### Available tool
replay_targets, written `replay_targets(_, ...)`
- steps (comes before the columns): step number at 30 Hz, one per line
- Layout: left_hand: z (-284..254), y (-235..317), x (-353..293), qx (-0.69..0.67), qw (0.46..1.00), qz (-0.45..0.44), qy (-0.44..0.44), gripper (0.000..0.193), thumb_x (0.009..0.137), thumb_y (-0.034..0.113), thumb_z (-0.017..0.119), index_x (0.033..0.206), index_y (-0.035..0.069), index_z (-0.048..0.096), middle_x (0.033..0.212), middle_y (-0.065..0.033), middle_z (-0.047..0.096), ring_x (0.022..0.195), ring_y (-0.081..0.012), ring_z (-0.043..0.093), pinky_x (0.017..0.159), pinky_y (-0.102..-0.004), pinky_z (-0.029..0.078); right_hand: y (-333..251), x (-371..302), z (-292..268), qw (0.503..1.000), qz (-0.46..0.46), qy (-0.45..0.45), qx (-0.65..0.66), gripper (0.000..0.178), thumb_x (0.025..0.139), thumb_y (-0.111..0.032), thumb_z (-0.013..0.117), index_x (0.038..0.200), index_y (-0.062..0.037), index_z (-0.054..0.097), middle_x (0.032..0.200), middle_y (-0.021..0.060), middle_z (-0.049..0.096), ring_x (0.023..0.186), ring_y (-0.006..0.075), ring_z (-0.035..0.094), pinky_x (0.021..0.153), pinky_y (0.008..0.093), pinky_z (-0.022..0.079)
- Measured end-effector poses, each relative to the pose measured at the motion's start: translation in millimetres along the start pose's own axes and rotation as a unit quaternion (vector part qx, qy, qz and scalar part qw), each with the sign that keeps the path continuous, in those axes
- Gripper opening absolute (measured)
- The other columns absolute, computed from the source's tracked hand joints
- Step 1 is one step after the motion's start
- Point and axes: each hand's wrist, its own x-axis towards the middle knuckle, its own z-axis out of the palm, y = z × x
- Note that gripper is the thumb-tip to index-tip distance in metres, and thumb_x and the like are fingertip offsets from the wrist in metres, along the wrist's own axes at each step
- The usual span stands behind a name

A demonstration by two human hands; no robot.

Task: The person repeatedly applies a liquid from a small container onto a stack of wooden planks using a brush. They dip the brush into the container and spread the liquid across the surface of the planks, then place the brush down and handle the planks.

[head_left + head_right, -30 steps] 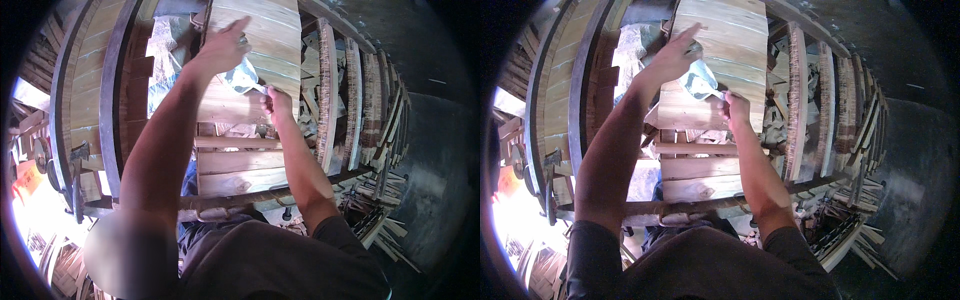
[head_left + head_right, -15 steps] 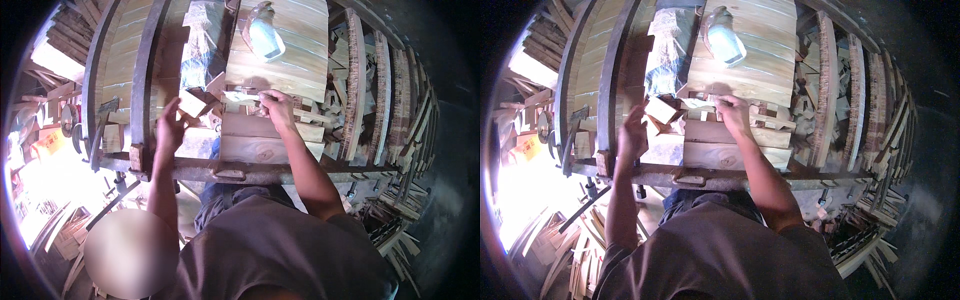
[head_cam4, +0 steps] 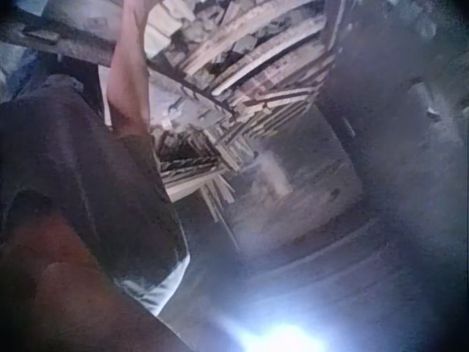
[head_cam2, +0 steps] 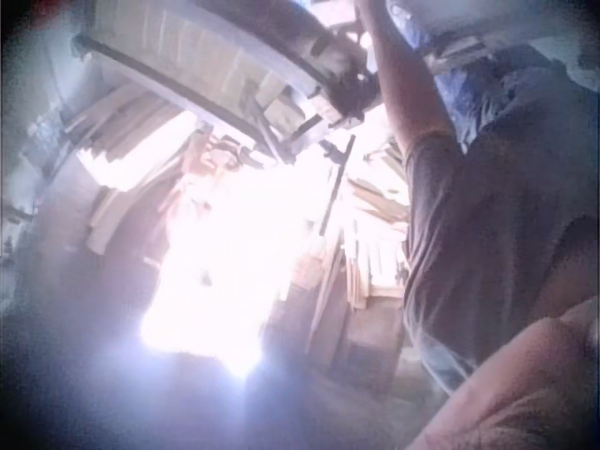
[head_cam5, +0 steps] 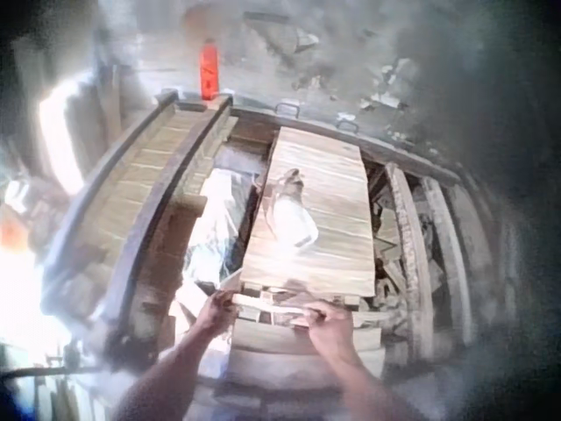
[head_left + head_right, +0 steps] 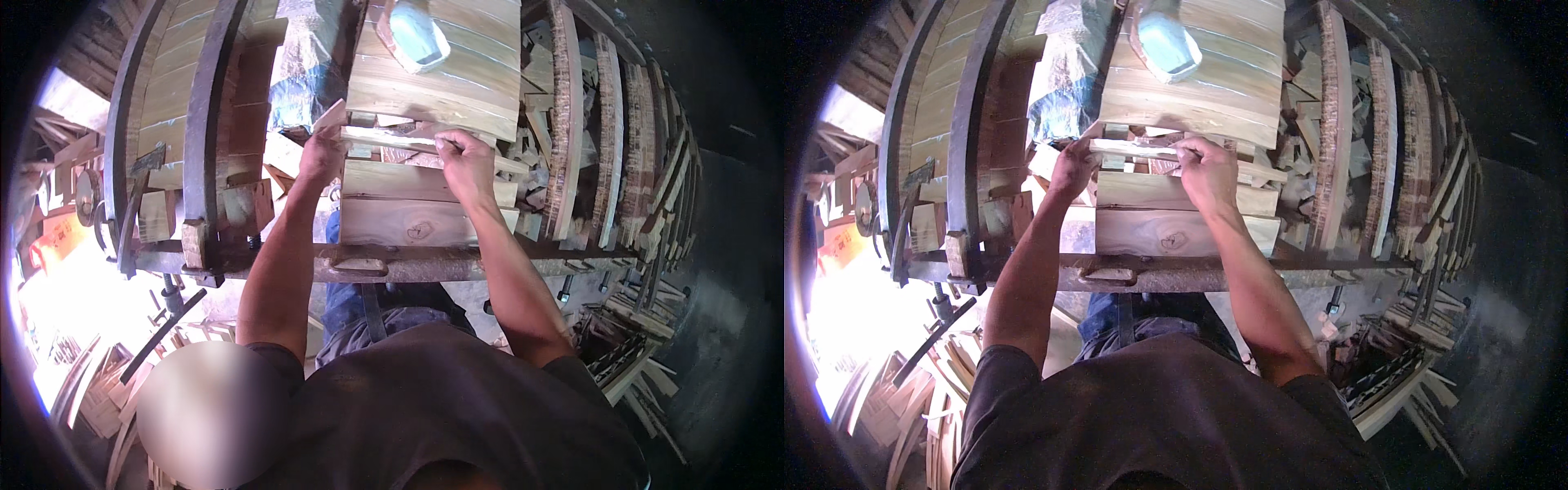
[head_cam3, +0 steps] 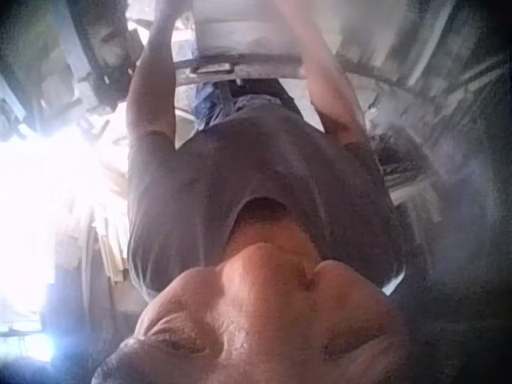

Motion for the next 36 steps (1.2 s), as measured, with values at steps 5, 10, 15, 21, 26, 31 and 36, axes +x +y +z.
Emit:
replay_targets(5, -1, 18, -3, 0.027, 0.999, 0.030, -0.023, 0.045, 0.089, 0.010, 0.060, 0.133, -0.001, 0.056, 0.098, -0.0098, 0.070, 0.088, -0.0136, 0.063, 0.081, -0.0263, 0.048, 35, -5, -35, 0.996, 0.015, 0.062, -0.059, 0.013, 0.087, -0.008, 0.069, 0.098, -0.0040, 0.074, 0.079, 0.0056, 0.071, 0.069, 0.0099, 0.060, 0.066, 0.0262, 0.049)
replay_targets(10, 3, 47, -18, -0.074, 0.995, 0.049, -0.042, 0.041, 0.091, 0.002, 0.057, 0.132, -0.001, 0.054, 0.106, -0.0063, 0.066, 0.090, -0.0094, 0.059, 0.078, -0.0235, 0.047, 64, -12, -61, 0.990, -0.011, 0.131, -0.057, 0.013, 0.086, -0.007, 0.069, 0.098, -0.0052, 0.074, 0.081, 0.0086, 0.072, 0.074, 0.0117, 0.064, 0.069, 0.0276, 0.050)
replay_targets(15, 3, 43, -13, 0.059, 0.995, 0.077, -0.018, 0.038, 0.095, 0.013, 0.058, 0.131, 0.001, 0.056, 0.098, -0.0087, 0.071, 0.086, -0.0150, 0.064, 0.078, -0.0307, 0.050, 90, -15, -93, 0.983, 0.013, 0.156, -0.097, 0.012, 0.082, -0.006, 0.070, 0.094, -0.0073, 0.073, 0.089, 0.0155, 0.071, 0.082, 0.0277, 0.069, 0.074, 0.0354, 0.053)
replay_targets(21, 4, 46, -13, 0.030, 0.999, 0.012, -0.029, 0.036, 0.093, 0.011, 0.061, 0.127, 0.003, 0.058, 0.100, -0.0111, 0.072, 0.086, -0.0159, 0.068, 0.077, -0.0304, 0.054, 130, -18, -133, 0.970, 0.008, 0.205, -0.129, 0.013, 0.082, -0.003, 0.069, 0.094, -0.0057, 0.072, 0.091, 0.0145, 0.071, 0.082, 0.0247, 0.069, 0.075, 0.0331, 0.054)
replay_targets(26, 6, 70, -22, 0.109, 0.994, 0.010, -0.004, 0.036, 0.092, 0.013, 0.062, 0.126, 0.004, 0.059, 0.093, -0.0080, 0.070, 0.075, -0.0110, 0.063, 0.066, -0.0291, 0.052, 167, -20, -161, 0.964, 0.023, 0.259, -0.054, 0.024, 0.080, 0.005, 0.067, 0.102, -0.0034, 0.070, 0.095, 0.0110, 0.071, 0.084, 0.0192, 0.068, 0.076, 0.0307, 0.054)
replay_targets(31, 6, 68, -24, 0.034, 0.999, 0.027, -0.009, 0.032, 0.093, 0.015, 0.061, 0.123, 0.004, 0.061, 0.090, -0.0055, 0.068, 0.075, -0.0098, 0.060, 0.067, -0.0293, 0.052, 158, -31, -175, 0.933, -0.015, 0.309, -0.184, 0.029, 0.081, 0.003, 0.066, 0.110, -0.0022, 0.067, 0.097, 0.0132, 0.069, 0.088, 0.0211, 0.068, 0.079, 0.0329, 0.054)
replay_targets(36, 3, 56, -13, 0.133, 0.991, 0.007, -0.026, 0.038, 0.094, 0.015, 0.061, 0.129, 0.001, 0.058, 0.106, -0.0082, 0.070, 0.100, -0.0147, 0.063, 0.086, -0.0304, 0.049, 150, -47, -123, 0.965, -0.043, 0.229, 0.121, 0.023, 0.084, 0.003, 0.060, 0.103, -0.0069, 0.066, 0.099, 0.0150, 0.067, 0.090, 0.0274, 0.069, 0.078, 0.0349, 0.058)
